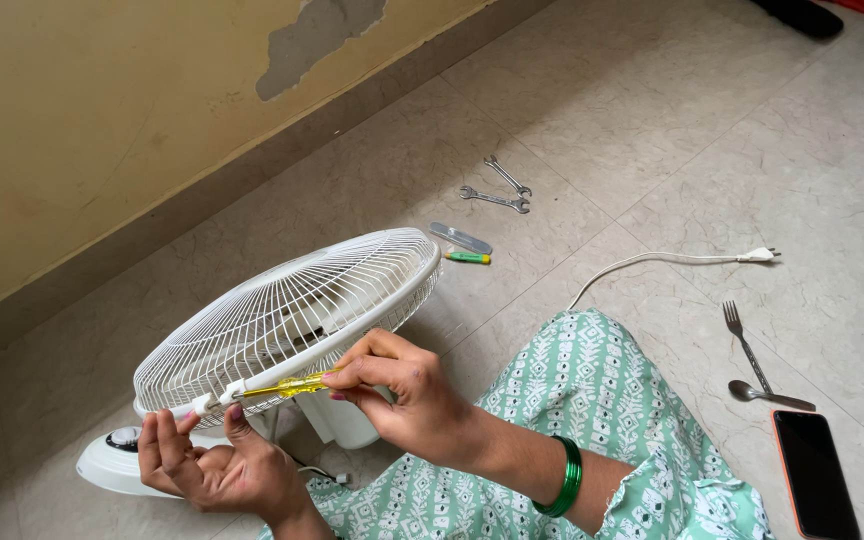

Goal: The person uses a screwdriver to remove screws from the front grill of a white electric fan, then detaches the grill to expose the fan blades. The person places the removed grill and screws on the floor.

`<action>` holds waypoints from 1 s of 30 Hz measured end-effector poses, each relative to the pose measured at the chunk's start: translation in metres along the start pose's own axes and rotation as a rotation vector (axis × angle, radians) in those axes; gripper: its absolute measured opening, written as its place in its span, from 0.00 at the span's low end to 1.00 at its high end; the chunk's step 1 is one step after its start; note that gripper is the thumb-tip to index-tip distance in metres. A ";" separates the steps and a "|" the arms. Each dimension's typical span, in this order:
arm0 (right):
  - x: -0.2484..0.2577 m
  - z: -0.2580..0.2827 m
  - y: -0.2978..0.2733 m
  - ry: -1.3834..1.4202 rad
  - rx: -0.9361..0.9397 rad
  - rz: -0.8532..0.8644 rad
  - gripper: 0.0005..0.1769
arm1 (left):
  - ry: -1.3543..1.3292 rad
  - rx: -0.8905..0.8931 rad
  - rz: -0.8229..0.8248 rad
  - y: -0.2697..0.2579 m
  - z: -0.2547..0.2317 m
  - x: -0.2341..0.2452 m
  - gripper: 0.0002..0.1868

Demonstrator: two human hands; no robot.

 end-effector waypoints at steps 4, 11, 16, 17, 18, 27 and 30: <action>0.000 -0.001 0.000 0.032 0.029 -0.008 0.11 | -0.019 0.016 -0.028 0.000 0.007 0.001 0.25; 0.001 0.008 0.000 -0.031 0.093 -0.047 0.08 | -0.008 0.078 -0.056 0.004 0.008 0.003 0.19; 0.000 0.005 0.001 -0.063 0.061 -0.076 0.10 | 0.145 -0.034 -0.046 0.001 0.011 0.005 0.12; -0.001 0.005 0.001 -0.069 0.075 -0.078 0.10 | 0.138 -0.027 -0.039 0.002 0.014 0.006 0.13; 0.001 0.005 0.001 -0.082 0.091 -0.078 0.09 | 0.123 -0.017 -0.034 0.000 0.017 0.005 0.13; -0.004 0.010 -0.007 -0.040 0.115 -0.059 0.07 | 0.063 -0.049 -0.053 -0.003 0.028 0.003 0.17; -0.002 0.005 -0.007 -0.026 0.059 -0.045 0.08 | 0.088 -0.045 -0.042 -0.001 0.026 0.004 0.17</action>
Point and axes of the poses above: each hand's wrist, its own y-axis towards the middle knuckle, its own x-axis out of the back of the hand, z = x × y, the point moved 4 cm from there along y, towards the middle knuckle, and after that the axes turned 8 degrees about x, right-handed, at the moved point
